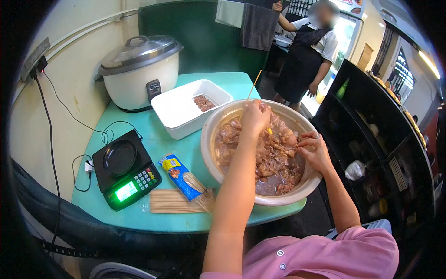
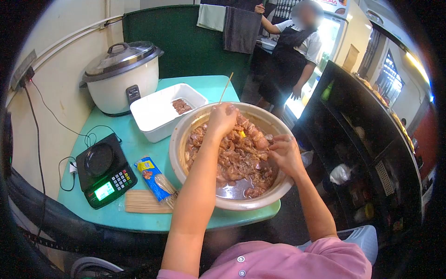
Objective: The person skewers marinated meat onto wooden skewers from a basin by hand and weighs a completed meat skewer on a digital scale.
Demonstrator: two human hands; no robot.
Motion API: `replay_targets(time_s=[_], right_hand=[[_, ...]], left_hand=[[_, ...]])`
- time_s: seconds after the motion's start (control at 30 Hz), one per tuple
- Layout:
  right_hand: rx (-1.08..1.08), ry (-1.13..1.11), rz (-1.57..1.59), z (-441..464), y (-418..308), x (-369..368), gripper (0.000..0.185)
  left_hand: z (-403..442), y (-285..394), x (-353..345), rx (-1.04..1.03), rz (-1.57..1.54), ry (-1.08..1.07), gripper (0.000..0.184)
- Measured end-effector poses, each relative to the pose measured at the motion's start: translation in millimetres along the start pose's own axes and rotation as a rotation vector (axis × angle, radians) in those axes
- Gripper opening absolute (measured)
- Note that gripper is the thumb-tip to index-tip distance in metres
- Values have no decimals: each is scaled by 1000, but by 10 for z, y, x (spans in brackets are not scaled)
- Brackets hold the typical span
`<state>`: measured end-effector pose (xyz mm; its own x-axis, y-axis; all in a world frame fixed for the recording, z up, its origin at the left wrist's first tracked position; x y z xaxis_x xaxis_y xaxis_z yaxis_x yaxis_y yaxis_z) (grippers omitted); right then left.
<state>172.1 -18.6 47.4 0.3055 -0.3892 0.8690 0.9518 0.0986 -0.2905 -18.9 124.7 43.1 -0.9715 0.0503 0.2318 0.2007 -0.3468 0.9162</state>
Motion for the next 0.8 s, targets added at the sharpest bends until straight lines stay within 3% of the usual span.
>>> replay_targets(time_s=[0.53,0.8], right_hand=[[6,-1,18,-3,-32,15,16],[19,6,-2,1,-54,26,15]], left_hand=[[34,-7,-12,-42,-71,34,41],[168,-184,-119,3,-573,-11,24]])
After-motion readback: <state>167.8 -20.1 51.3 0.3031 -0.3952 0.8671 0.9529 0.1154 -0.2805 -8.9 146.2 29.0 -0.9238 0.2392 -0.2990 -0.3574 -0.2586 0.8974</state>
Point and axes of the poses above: each hand's wrist, its own z-axis towards the middle knuckle, its own x-axis out of the back of the hand, y = z × x, the point moved 9 cm from there along z, towards the middle knuckle, and after that the axes turned 11 degrees about -z, right-handed, at the moved point
